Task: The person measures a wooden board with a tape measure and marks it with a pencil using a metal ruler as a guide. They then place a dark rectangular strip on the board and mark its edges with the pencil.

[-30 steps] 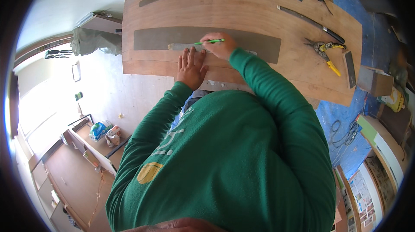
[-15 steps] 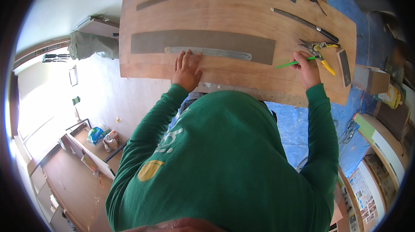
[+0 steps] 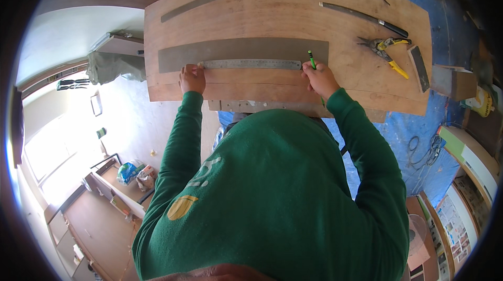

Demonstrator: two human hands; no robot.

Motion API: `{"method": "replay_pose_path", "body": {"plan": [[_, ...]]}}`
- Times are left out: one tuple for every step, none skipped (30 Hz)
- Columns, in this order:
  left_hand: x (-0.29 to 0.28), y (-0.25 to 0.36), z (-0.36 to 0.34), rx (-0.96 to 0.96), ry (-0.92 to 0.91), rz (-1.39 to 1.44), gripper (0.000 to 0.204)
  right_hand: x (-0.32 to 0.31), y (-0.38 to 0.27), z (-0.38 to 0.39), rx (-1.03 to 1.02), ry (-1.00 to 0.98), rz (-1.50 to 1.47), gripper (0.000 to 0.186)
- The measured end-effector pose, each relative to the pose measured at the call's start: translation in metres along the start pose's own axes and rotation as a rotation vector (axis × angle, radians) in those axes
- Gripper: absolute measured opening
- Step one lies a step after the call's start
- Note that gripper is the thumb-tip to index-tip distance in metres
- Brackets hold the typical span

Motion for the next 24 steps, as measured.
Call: {"method": "replay_pose_path", "body": {"plan": [[0.000, 0.001, -0.002, 0.012, 0.000, 0.011, 0.024, 0.000, 0.001, -0.001, -0.003, 0.002, -0.005, 0.031], [0.002, -0.002, -0.004, 0.023, 0.001, 0.021, 0.022, 0.001, 0.002, -0.003, -0.006, 0.003, -0.010, 0.031], [0.004, -0.005, -0.005, 0.034, 0.001, 0.030, 0.020, 0.002, 0.003, -0.004, -0.009, 0.005, -0.015, 0.031], [0.006, -0.009, -0.006, 0.045, -0.012, 0.078, 0.018, 0.001, 0.005, -0.006, -0.010, 0.003, -0.019, 0.031], [0.008, -0.010, -0.005, 0.056, -0.028, 0.127, 0.016, 0.001, 0.006, -0.006, -0.009, 0.002, -0.024, 0.032], [0.010, -0.012, -0.005, 0.067, -0.044, 0.175, 0.014, 0.000, 0.008, -0.006, -0.008, 0.001, -0.029, 0.032], [0.011, -0.015, -0.004, 0.070, -0.079, 0.230, 0.012, -0.002, 0.011, -0.006, 0.010, 0.002, -0.042, 0.030], [0.011, -0.013, 0.000, 0.074, -0.115, 0.288, 0.010, -0.005, 0.012, -0.004, 0.029, 0.006, -0.053, 0.029], [0.011, -0.011, 0.004, 0.077, -0.152, 0.345, 0.009, -0.009, 0.015, -0.003, 0.048, 0.009, -0.065, 0.027], [0.010, -0.005, 0.009, 0.123, -0.151, 0.366, 0.008, -0.014, 0.018, -0.003, 0.038, 0.026, -0.034, 0.027], [0.010, 0.001, 0.016, 0.166, -0.148, 0.385, 0.008, -0.019, 0.022, -0.002, 0.026, 0.040, -0.002, 0.027], [0.009, 0.007, 0.022, 0.209, -0.146, 0.405, 0.008, -0.023, 0.026, -0.002, 0.015, 0.054, 0.029, 0.026], [0.007, 0.013, 0.028, 0.266, -0.142, 0.383, 0.008, -0.031, 0.022, 0.000, -0.134, 0.204, 0.153, 0.026], [0.006, 0.017, 0.032, 0.322, -0.137, 0.362, 0.007, -0.036, 0.017, 0.004, -0.285, 0.352, 0.277, 0.026], [0.005, 0.022, 0.036, 0.379, -0.132, 0.341, 0.007, -0.040, 0.011, 0.010, -0.436, 0.500, 0.401, 0.027], [0.005, 0.026, 0.039, 0.409, -0.124, 0.347, 0.008, -0.042, 0.017, 0.008, -0.400, 0.476, 0.403, 0.027], [0.006, 0.031, 0.041, 0.439, -0.115, 0.353, 0.010, -0.045, 0.020, 0.006, -0.365, 0.452, 0.405, 0.027], [0.006, 0.036, 0.044, 0.470, -0.106, 0.359, 0.011, -0.047, 0.023, 0.005, -0.331, 0.428, 0.407, 0.027], [0.010, 0.036, 0.045, 0.402, -0.124, 0.370, 0.011, -0.049, 0.026, 0.005, -0.331, 0.440, 0.404, 0.026], [0.015, 0.038, 0.047, 0.335, -0.142, 0.383, 0.011, -0.052, 0.028, 0.006, -0.332, 0.453, 0.402, 0.026], [0.019, 0.039, 0.049, 0.268, -0.160, 0.395, 0.011, -0.053, 0.030, 0.006, -0.332, 0.467, 0.400, 0.025], [0.021, 0.041, 0.050, 0.238, -0.148, 0.397, 0.012, -0.055, 0.031, 0.007, -0.334, 0.472, 0.410, 0.025], [0.024, 0.045, 0.051, 0.207, -0.140, 0.401, 0.013, -0.058, 0.031, 0.009, -0.332, 0.477, 0.422, 0.025], [0.025, 0.047, 0.052, 0.177, -0.131, 0.405, 0.014, -0.061, 0.031, 0.012, -0.330, 0.483, 0.435, 0.025]]}}
Point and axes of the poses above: each hand's wrist, its own z-axis away from the middle knuckle, its own x-axis out of the palm, y = z × x, the point moved 6 cm from there along -z, towards the middle knuckle, and after that the axes turned 10 degrees about z, right-handed, at the moved point
